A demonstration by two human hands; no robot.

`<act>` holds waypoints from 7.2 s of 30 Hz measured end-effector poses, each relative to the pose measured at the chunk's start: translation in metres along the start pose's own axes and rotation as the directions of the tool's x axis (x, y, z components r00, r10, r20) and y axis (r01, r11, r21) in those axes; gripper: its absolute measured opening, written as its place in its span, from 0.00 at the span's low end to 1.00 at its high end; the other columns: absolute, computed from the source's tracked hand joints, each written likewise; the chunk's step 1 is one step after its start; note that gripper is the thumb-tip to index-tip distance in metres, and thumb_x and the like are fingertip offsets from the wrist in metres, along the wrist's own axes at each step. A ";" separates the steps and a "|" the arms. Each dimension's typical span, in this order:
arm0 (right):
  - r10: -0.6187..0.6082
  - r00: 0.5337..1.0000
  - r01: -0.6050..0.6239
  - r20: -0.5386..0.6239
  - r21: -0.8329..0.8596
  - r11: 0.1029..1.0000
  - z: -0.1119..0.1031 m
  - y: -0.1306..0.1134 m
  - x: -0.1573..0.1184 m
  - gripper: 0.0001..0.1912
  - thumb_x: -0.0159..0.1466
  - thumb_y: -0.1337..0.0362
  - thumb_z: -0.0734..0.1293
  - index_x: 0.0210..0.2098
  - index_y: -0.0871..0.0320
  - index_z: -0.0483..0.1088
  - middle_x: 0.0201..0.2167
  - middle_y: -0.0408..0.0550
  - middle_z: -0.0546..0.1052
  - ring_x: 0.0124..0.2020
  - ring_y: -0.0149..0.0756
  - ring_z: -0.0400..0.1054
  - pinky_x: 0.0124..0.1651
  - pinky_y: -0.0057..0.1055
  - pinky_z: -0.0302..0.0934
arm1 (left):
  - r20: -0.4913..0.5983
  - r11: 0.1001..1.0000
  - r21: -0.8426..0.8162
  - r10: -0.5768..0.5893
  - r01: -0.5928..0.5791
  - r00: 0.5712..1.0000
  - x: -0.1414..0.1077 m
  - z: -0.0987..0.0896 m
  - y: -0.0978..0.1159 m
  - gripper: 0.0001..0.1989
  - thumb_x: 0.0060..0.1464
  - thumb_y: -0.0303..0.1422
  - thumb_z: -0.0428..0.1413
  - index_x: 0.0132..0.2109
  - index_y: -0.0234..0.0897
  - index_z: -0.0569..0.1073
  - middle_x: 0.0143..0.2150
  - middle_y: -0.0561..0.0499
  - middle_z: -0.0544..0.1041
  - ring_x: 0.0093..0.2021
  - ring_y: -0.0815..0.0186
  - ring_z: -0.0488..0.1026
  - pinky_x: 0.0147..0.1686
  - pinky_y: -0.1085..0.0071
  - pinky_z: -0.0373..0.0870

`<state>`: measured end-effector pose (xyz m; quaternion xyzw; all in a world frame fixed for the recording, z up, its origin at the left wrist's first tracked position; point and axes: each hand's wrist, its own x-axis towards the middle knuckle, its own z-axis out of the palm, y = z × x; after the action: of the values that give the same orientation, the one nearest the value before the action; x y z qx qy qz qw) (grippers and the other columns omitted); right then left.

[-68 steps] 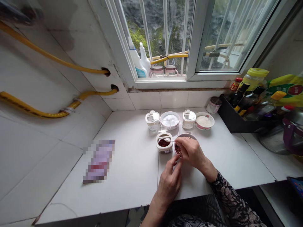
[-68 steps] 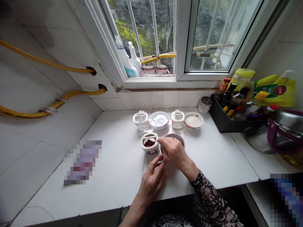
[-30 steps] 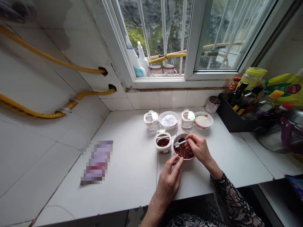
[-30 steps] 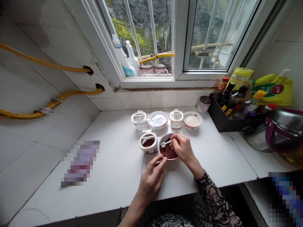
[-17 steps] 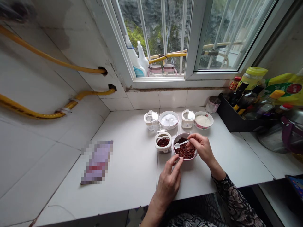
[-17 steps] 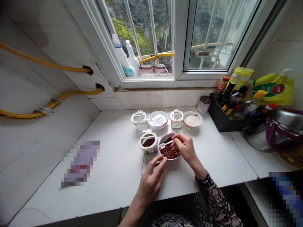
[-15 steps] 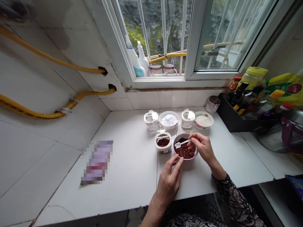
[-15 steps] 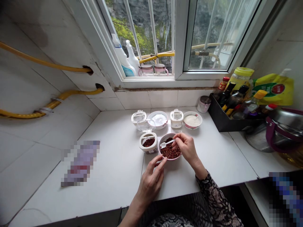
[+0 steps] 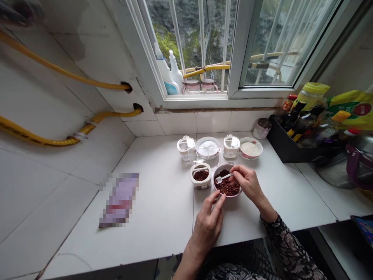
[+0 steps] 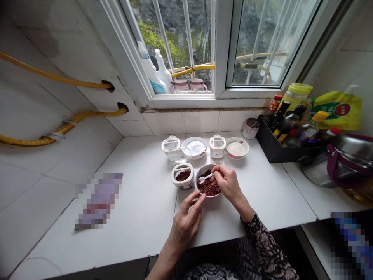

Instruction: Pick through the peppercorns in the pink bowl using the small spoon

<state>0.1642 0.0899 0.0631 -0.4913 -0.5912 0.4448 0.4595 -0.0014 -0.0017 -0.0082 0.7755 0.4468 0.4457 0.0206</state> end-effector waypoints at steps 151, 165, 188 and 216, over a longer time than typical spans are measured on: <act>-0.292 0.935 0.311 0.201 -0.073 0.947 -0.009 0.012 0.038 0.12 0.63 0.57 0.66 0.33 0.58 0.76 0.18 0.42 0.72 0.21 0.33 0.66 0.27 0.30 0.62 | -0.032 0.999 0.017 0.044 -0.043 0.999 0.000 0.010 -0.008 0.28 0.60 0.19 0.46 0.67 0.38 0.62 0.59 0.37 0.69 0.58 0.59 0.72 0.51 0.64 0.78; -0.377 0.914 0.402 0.149 -0.212 0.890 0.002 0.018 0.029 0.09 0.65 0.63 0.62 0.31 0.56 0.72 0.17 0.40 0.69 0.19 0.32 0.64 0.25 0.28 0.59 | -0.027 0.999 0.008 0.046 -0.046 0.999 0.000 0.006 -0.009 0.29 0.61 0.18 0.47 0.67 0.41 0.62 0.58 0.40 0.68 0.58 0.60 0.71 0.52 0.66 0.78; -0.195 0.977 0.198 0.088 -0.023 0.980 -0.002 0.015 0.032 0.07 0.61 0.63 0.63 0.29 0.56 0.71 0.15 0.40 0.72 0.15 0.31 0.64 0.20 0.27 0.60 | -0.015 0.998 0.025 0.054 -0.054 0.998 0.001 0.002 -0.008 0.28 0.62 0.18 0.47 0.66 0.41 0.63 0.58 0.40 0.68 0.55 0.62 0.74 0.51 0.66 0.77; -0.289 0.953 0.300 0.090 -0.160 0.940 -0.002 0.013 0.029 0.07 0.62 0.66 0.62 0.28 0.55 0.70 0.15 0.39 0.72 0.17 0.32 0.66 0.25 0.28 0.62 | -0.017 0.998 0.041 0.052 -0.051 0.999 0.002 0.003 -0.007 0.28 0.62 0.19 0.47 0.66 0.41 0.63 0.58 0.39 0.70 0.54 0.61 0.75 0.50 0.66 0.78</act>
<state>0.1657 0.1208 0.0543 -0.4204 -0.7088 0.3342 0.4575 -0.0038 0.0049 -0.0122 0.7829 0.4358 0.4439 -0.0107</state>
